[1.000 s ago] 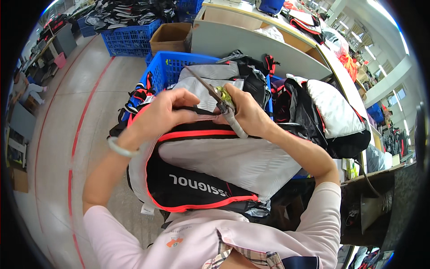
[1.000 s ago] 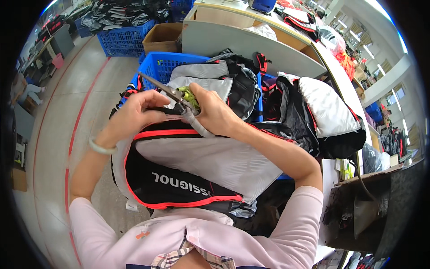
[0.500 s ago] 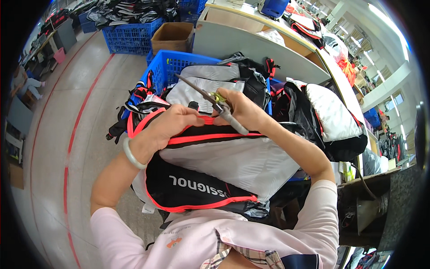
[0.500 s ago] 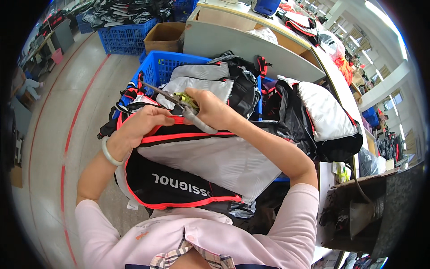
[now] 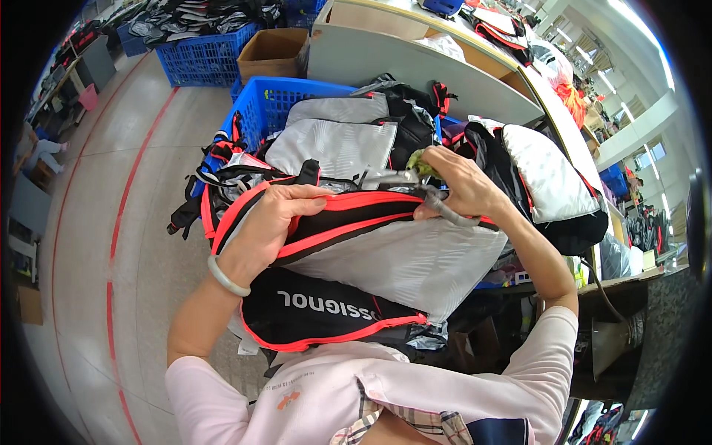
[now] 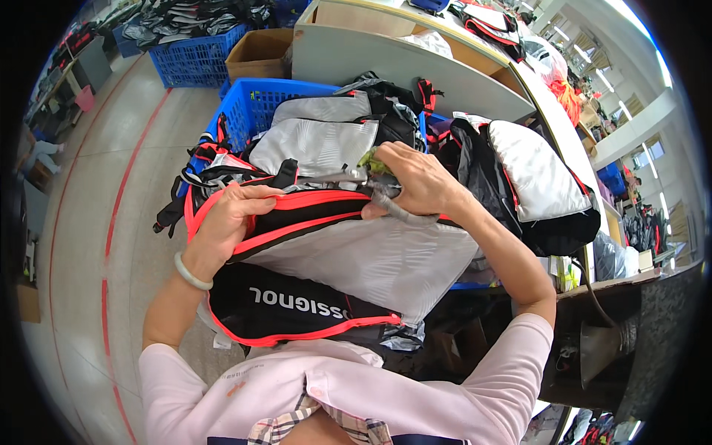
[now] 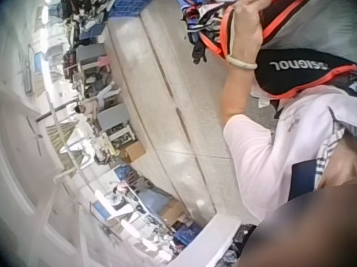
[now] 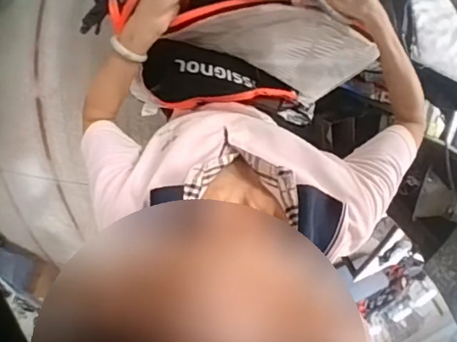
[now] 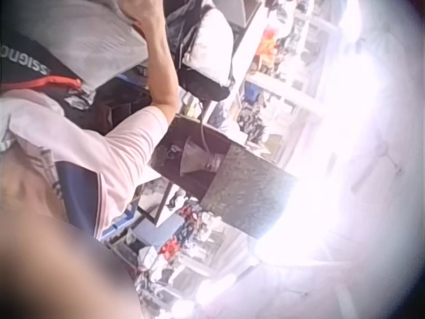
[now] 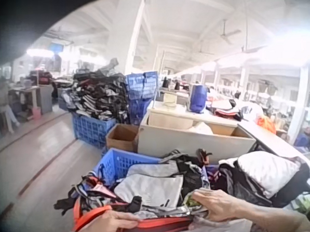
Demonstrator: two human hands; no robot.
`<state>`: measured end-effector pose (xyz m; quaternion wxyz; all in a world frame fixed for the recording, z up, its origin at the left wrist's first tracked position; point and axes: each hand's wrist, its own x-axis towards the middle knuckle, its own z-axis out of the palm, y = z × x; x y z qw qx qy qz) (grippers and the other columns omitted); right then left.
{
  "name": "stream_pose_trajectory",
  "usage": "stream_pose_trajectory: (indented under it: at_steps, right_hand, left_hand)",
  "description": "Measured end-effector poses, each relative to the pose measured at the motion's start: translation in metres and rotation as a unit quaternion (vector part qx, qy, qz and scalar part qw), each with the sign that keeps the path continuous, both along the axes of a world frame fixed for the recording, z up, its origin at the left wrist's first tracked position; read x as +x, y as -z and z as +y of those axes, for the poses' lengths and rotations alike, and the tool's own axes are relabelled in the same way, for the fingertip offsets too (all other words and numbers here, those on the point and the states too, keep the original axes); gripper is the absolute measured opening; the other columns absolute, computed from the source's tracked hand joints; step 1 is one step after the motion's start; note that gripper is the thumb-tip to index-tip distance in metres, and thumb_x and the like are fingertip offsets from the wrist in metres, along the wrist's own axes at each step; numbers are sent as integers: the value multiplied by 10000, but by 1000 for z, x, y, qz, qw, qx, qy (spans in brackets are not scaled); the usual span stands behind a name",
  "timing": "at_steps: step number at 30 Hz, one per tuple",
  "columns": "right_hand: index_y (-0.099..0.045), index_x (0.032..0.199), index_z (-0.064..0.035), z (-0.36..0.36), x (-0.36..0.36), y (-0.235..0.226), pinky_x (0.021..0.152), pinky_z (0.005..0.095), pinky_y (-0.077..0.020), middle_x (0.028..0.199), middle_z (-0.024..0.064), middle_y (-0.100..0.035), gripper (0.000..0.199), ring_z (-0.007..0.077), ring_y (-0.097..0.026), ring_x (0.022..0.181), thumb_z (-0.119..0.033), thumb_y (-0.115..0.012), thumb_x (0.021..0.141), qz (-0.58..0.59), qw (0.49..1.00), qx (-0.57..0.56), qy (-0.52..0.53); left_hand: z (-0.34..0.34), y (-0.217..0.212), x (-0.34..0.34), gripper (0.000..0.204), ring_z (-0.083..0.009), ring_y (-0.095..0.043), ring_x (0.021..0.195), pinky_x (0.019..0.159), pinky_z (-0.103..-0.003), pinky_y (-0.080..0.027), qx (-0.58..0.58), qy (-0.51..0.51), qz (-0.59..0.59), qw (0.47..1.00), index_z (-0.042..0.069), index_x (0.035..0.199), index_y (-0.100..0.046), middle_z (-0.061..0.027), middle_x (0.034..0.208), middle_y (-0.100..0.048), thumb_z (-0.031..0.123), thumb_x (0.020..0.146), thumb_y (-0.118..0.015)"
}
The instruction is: Trimming excess threads and fabric scraps from sports bags using scissors.
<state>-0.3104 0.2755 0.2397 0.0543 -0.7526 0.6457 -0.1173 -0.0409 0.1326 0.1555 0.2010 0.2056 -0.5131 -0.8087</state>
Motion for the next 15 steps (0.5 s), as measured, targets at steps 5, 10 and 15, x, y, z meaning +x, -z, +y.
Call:
stream_pose_trajectory:
  at_steps: [5, 10, 15]
  right_hand:
    - [-530, 952, 8, -12, -4, 5, 703, 422, -453, 854, 126, -547, 725, 325, -562, 849, -576, -790, 611, 20, 997, 42, -65]
    - [-610, 900, -23, -26, -5, -6, 698, 438, -478, 820, 142, -622, 693, 346, -615, 814, -643, -749, 623, 37, 990, 113, -80]
    - [-564, 829, 8, -30, -4, -5, 605, 419, -448, 711, 134, -553, 678, 347, -576, 685, -577, -801, 581, 26, 984, 146, -96]
  left_hand:
    - [-1, -1, 2, 195, -131, -625, 890, 868, -247, -463, 2, 9, 23, 1000, -28, 1009, -696, -94, 948, -696, 17, 831, -632]
    - [2, -2, 4, 181, -114, -626, 853, 835, -231, -469, 19, 12, 30, 999, -22, 984, -702, -77, 931, -696, -9, 818, -631]
    - [0, 0, 6, 175, -99, -623, 834, 817, -228, -474, 6, 23, 42, 999, -22, 987, -701, -64, 909, -692, 2, 826, -636]
